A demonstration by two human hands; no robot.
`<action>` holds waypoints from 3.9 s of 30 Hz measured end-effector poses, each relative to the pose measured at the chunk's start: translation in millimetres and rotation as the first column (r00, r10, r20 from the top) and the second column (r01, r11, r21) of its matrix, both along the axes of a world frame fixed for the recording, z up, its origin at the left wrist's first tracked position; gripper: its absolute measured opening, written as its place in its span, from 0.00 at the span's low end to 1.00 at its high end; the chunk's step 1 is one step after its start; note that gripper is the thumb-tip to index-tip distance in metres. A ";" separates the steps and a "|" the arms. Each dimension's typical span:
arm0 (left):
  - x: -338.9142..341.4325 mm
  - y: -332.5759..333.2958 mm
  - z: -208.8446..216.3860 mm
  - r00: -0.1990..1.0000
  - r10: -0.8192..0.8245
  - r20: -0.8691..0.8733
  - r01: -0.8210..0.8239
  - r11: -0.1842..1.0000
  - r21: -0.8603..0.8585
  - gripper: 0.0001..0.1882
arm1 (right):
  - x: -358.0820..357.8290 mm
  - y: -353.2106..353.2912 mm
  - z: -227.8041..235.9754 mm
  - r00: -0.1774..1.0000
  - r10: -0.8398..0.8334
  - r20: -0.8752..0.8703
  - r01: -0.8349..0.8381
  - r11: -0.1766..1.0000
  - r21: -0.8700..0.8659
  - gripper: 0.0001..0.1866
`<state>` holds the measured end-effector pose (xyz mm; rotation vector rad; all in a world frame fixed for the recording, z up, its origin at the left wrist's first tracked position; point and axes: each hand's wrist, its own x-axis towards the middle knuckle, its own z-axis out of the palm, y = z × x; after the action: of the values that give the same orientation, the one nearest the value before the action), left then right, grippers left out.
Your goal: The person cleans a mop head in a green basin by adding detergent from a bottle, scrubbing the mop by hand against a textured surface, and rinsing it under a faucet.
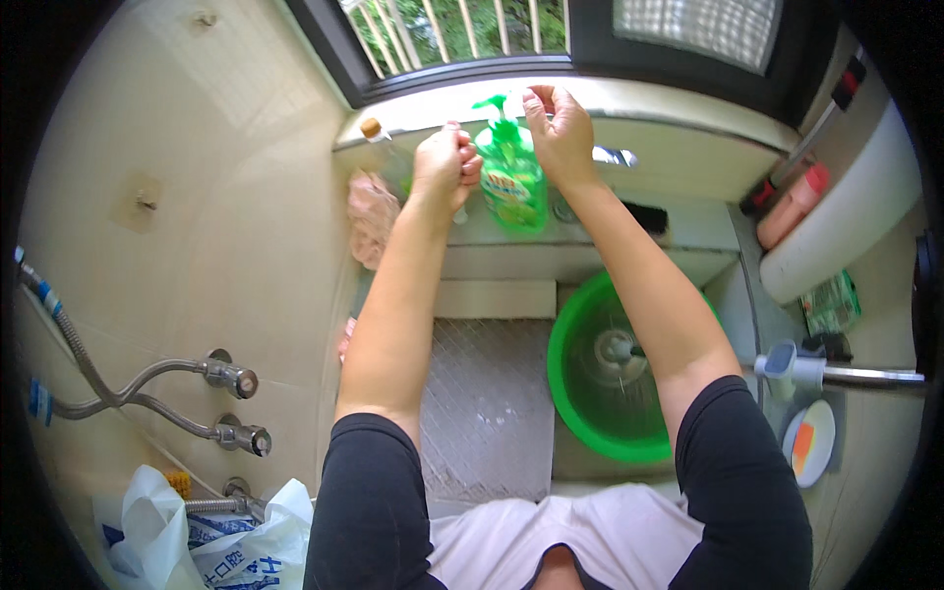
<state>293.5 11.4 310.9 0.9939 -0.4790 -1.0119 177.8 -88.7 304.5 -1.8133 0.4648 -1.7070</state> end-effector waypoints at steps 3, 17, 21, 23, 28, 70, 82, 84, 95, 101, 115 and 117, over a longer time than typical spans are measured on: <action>-24.4 44.3 -32.3 0.981 -0.142 -0.134 0.129 0.986 -0.101 0.15 | -83.9 58.8 -7.2 0.886 0.247 -0.392 -0.166 0.959 0.229 0.11; -177.2 120.3 -200.4 0.744 -0.233 -0.626 0.430 0.884 0.181 0.14 | -270.4 121.1 -69.4 -0.560 -0.045 -0.827 0.192 0.964 -0.182 0.07; -191.7 124.1 -210.5 0.716 -0.322 -0.619 0.468 0.880 0.083 0.16 | -261.1 138.4 -50.5 -0.583 0.087 -0.808 0.280 0.955 -0.099 0.09; -178.8 128.3 -222.8 0.708 -0.351 -0.612 0.458 0.888 0.020 0.16 | -238.0 144.2 -37.9 -0.637 0.125 -0.761 0.266 0.962 -0.064 0.11; -186.2 133.3 -236.5 0.787 -0.236 -0.571 0.438 0.865 0.247 0.15 | -242.0 138.0 -61.8 -0.611 0.078 -0.788 0.191 0.980 -0.052 0.12; -216.0 134.6 -262.0 0.836 -0.346 -0.426 0.454 0.872 0.184 0.18 | -432.2 340.4 -121.6 0.928 0.209 -0.308 0.294 0.096 0.951 0.14; -251.5 131.3 -192.0 0.990 -0.098 0.105 0.088 0.992 0.093 0.22 | -440.1 311.1 -106.1 0.882 0.350 0.316 -0.146 -0.435 0.888 0.15; -265.0 122.5 -180.9 0.864 0.041 0.502 0.000 0.997 -0.081 0.19 | -440.3 310.6 -108.4 0.859 0.410 0.307 -0.133 -0.401 0.906 0.15; -269.2 107.4 -171.2 0.607 -0.042 0.793 -0.061 0.993 0.099 0.20 | -434.4 277.9 -113.7 0.436 0.829 -0.350 0.388 0.178 0.905 0.25; -249.8 103.5 -167.4 0.745 0.037 0.666 -0.143 0.984 0.106 0.20 | -390.7 246.9 -65.5 -0.154 0.707 -0.690 0.319 0.697 0.643 0.29; -175.0 150.5 -66.3 0.378 0.054 0.924 -0.234 0.972 0.039 0.13 | -324.3 197.2 -94.9 -0.340 0.910 -0.239 0.021 0.261 0.965 0.29; -172.6 151.7 -83.3 0.395 0.035 0.918 -0.246 0.967 0.069 0.15 | -326.2 196.8 -110.5 -0.345 0.919 -0.193 0.050 0.223 0.973 0.29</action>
<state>121.0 163.0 227.6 1.7386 -1.2073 -0.2317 -148.5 108.1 194.0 -1.6067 0.3929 0.8823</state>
